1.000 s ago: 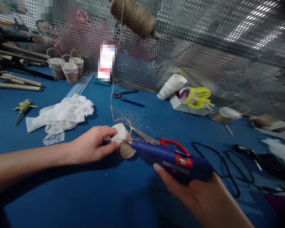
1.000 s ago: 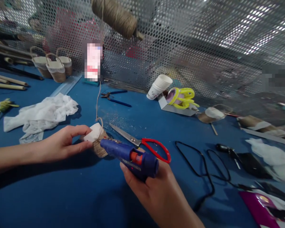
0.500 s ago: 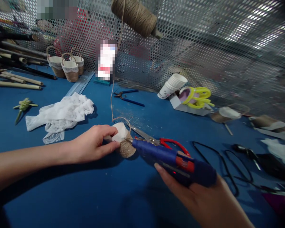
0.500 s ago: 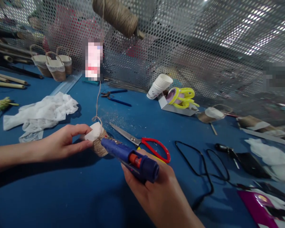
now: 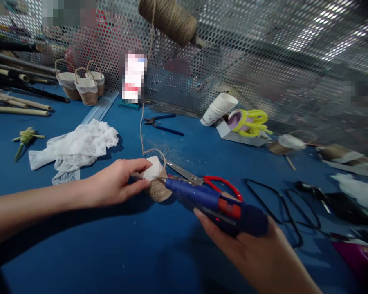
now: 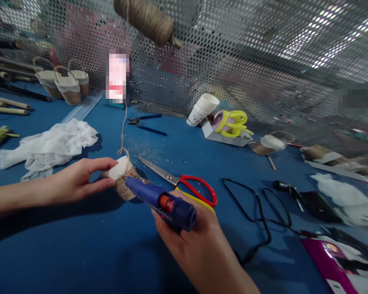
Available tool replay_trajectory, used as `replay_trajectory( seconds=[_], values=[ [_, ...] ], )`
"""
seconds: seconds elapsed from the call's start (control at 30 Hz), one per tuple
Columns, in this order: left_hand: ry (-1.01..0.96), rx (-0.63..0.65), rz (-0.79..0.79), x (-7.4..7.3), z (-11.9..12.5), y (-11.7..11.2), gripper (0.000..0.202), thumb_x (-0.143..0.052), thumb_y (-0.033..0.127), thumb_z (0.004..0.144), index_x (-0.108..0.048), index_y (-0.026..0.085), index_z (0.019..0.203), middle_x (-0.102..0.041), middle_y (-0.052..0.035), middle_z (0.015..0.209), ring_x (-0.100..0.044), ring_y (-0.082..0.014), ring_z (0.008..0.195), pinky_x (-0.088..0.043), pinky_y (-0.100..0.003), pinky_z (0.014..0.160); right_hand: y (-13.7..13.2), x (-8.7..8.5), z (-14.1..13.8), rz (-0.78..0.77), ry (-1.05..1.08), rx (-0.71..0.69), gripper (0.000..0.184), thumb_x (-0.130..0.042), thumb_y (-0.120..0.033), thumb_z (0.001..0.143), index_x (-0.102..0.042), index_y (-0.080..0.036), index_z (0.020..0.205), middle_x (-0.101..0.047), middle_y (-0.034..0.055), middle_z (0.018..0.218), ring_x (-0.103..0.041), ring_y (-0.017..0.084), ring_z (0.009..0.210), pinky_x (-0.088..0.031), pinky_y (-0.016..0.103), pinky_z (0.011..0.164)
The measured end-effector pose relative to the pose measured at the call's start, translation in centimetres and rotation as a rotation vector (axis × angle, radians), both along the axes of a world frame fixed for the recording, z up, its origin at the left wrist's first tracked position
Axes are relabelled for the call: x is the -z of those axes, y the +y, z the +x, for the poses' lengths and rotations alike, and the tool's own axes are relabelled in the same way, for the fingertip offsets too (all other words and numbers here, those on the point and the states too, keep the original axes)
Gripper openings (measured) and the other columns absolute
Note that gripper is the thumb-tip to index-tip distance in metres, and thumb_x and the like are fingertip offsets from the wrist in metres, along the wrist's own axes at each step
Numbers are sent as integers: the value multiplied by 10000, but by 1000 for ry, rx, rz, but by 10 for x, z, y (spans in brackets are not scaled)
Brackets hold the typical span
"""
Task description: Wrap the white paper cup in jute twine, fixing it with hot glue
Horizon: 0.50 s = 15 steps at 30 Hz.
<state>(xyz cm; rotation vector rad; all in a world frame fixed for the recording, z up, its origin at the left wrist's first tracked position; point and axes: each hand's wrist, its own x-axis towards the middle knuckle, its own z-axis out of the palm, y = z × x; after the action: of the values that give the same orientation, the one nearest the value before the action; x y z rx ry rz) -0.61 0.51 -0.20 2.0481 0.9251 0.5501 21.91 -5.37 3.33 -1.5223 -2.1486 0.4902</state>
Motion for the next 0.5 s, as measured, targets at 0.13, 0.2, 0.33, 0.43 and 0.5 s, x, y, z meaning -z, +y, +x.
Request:
replay_trajectory(
  seconds=[0.13, 0.2, 0.33, 0.43, 0.5],
  values=[
    [-12, 10, -1, -2, 0, 0, 250, -442, 217, 818, -498, 148, 1052, -598, -42, 941, -547, -145, 816, -423, -251, 712, 1, -2, -1, 23, -36, -29, 139, -450, -240, 782, -577, -243, 725, -650, -4, 650, -623, 145, 574, -516, 230, 543],
    [-17, 15, 13, -3, 0, 0, 240, -442, 207, 817, -512, 155, 1040, -605, -36, 939, -553, -140, 807, -425, -244, 708, 1, -2, 0, 29, -81, -63, 157, -442, -233, 783, -580, -247, 709, -635, -12, 600, -603, 139, 522, -498, 224, 488],
    [-22, 21, 47, -2, 0, 0, 231, -436, 210, 820, -527, 160, 1026, -608, -38, 967, -555, -147, 847, -422, -242, 727, 1, -2, 1, 51, -132, -54, 181, -433, -224, 792, -584, -241, 693, -611, -21, 556, -565, 120, 459, -468, 212, 438],
    [1, 10, 48, -2, 0, 0, 264, -427, 223, 826, -511, 155, 1068, -596, -51, 1006, -547, -157, 877, -421, -254, 736, 1, -5, 0, 76, -138, -43, 189, -431, -231, 792, -585, -241, 685, -618, -10, 572, -574, 128, 475, -482, 229, 470],
    [12, 12, 43, -2, 0, 0, 267, -425, 226, 828, -511, 151, 1069, -599, -51, 986, -547, -156, 860, -422, -258, 733, 1, -5, 0, 81, -134, -30, 190, -428, -235, 792, -585, -246, 685, -616, -7, 564, -575, 134, 474, -487, 238, 476]
  ],
)
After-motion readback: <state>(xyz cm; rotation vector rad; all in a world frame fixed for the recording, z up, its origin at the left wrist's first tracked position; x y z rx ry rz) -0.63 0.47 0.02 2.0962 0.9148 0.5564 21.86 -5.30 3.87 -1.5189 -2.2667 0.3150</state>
